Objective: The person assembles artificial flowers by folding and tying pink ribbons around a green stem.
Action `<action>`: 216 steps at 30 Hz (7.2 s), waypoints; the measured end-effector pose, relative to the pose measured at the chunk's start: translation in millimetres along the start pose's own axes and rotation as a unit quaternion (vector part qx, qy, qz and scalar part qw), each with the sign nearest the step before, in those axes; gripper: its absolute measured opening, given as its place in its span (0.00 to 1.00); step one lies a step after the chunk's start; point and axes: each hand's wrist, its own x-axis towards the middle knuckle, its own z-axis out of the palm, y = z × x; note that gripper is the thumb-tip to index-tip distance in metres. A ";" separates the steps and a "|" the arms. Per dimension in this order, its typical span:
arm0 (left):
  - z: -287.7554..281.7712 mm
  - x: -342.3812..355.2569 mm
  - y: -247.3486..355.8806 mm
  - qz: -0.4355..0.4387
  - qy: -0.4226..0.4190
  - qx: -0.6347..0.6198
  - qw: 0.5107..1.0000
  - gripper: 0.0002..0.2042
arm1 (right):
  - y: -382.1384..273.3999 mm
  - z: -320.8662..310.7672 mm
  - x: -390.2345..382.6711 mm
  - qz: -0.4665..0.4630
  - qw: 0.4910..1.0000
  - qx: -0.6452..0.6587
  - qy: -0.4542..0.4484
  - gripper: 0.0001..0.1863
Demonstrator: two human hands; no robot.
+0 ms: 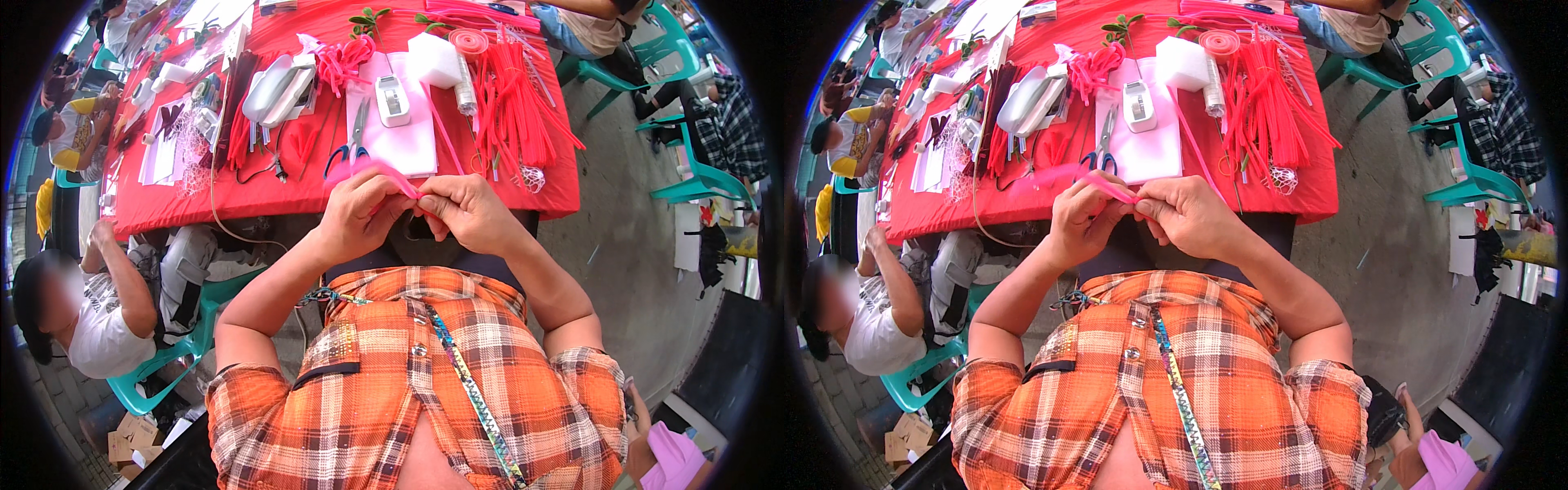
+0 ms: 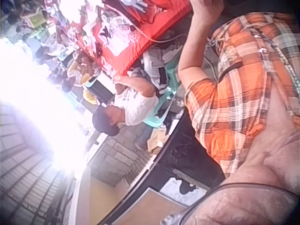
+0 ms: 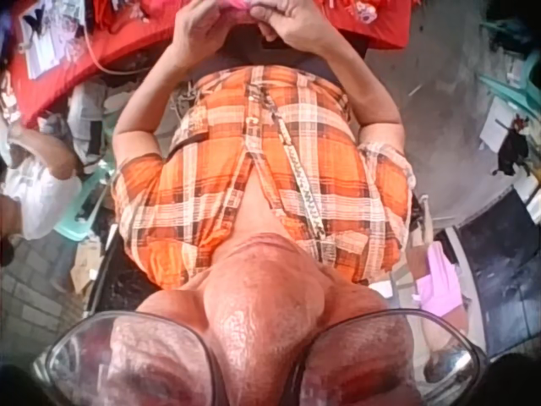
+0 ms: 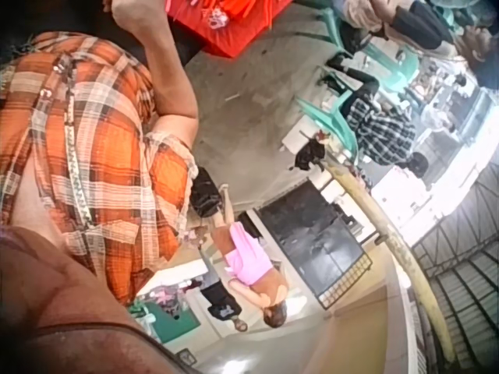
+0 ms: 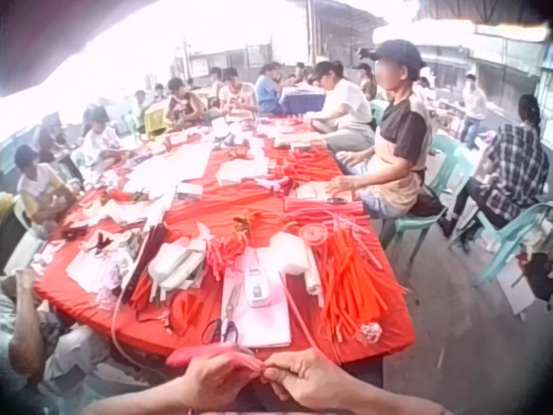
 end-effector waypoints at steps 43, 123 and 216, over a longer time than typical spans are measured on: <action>-10.6 -6.6 -33.2 -0.474 0.028 -0.315 0.821 0.15 | 47.9 -10.5 12.9 0.111 0.977 0.181 -0.020 0.10; 79.1 -18.0 -17.4 -0.226 0.226 -0.031 0.947 0.07 | 70.7 41.6 31.4 -0.064 0.916 0.252 0.306 0.12; 64.3 -31.9 -45.9 -0.408 0.138 -0.220 0.875 0.09 | 88.0 38.9 42.7 0.027 0.872 0.429 0.234 0.12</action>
